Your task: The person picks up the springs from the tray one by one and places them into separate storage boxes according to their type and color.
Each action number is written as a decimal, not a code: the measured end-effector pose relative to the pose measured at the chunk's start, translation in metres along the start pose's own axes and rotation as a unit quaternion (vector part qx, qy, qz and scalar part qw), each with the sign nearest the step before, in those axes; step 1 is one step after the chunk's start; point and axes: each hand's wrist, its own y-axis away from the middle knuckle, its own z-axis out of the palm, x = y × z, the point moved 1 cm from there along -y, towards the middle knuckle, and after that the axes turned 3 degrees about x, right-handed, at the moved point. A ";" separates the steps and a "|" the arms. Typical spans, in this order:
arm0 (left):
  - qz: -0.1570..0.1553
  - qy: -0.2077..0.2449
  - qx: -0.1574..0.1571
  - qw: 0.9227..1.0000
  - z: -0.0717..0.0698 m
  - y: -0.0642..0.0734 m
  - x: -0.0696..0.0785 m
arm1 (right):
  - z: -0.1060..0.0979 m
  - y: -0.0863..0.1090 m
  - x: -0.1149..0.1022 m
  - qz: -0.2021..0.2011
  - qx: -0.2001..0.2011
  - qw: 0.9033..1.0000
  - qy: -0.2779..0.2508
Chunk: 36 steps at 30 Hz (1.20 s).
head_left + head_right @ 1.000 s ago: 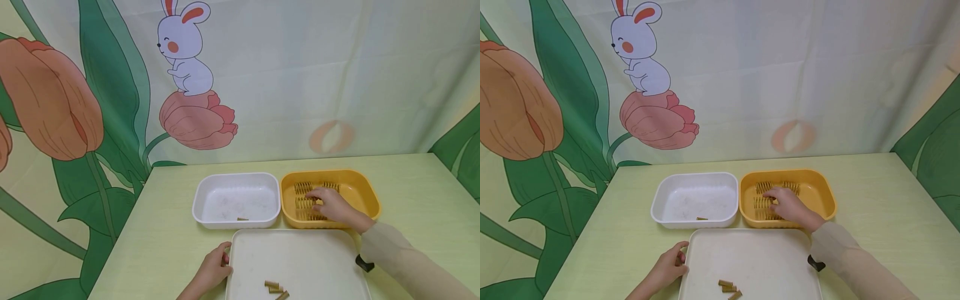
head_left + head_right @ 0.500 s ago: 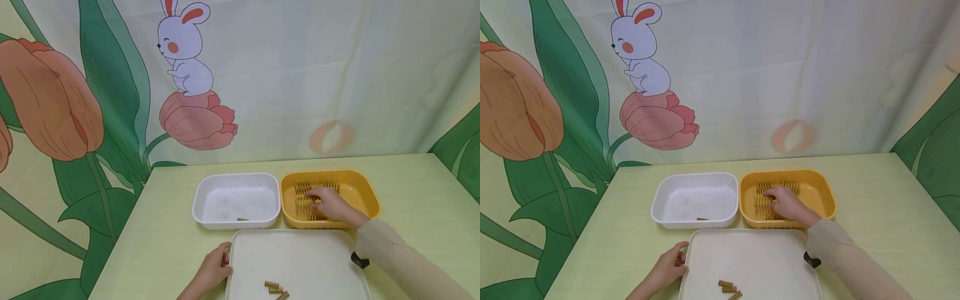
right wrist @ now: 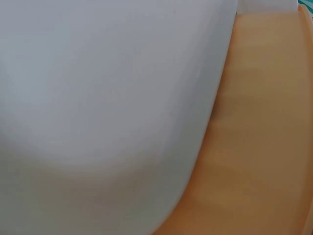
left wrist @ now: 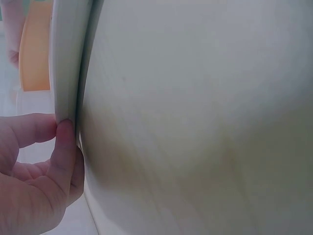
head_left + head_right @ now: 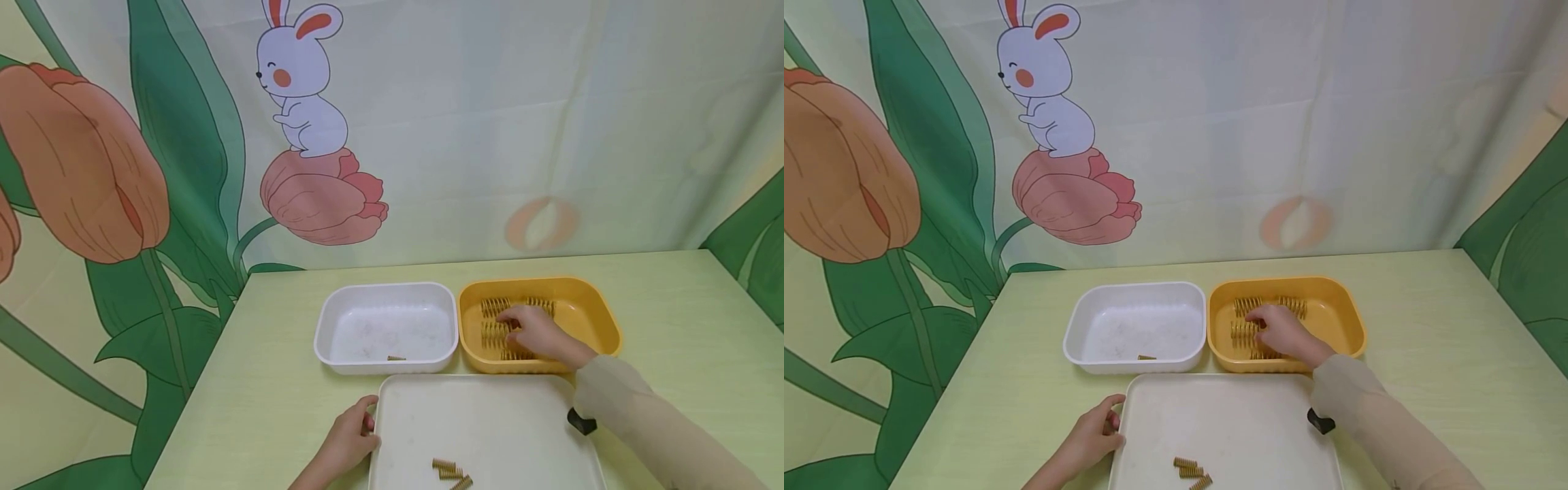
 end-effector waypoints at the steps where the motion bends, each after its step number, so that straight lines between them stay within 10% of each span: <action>1: 0.000 0.000 0.001 1.000 0.000 0.000 0.000 | 0.001 -0.001 0.001 0.001 -0.002 1.000 -0.003; 36: -0.002 -0.002 0.000 1.000 0.000 0.001 0.000 | 0.004 -0.008 0.017 0.041 -0.028 0.997 -0.055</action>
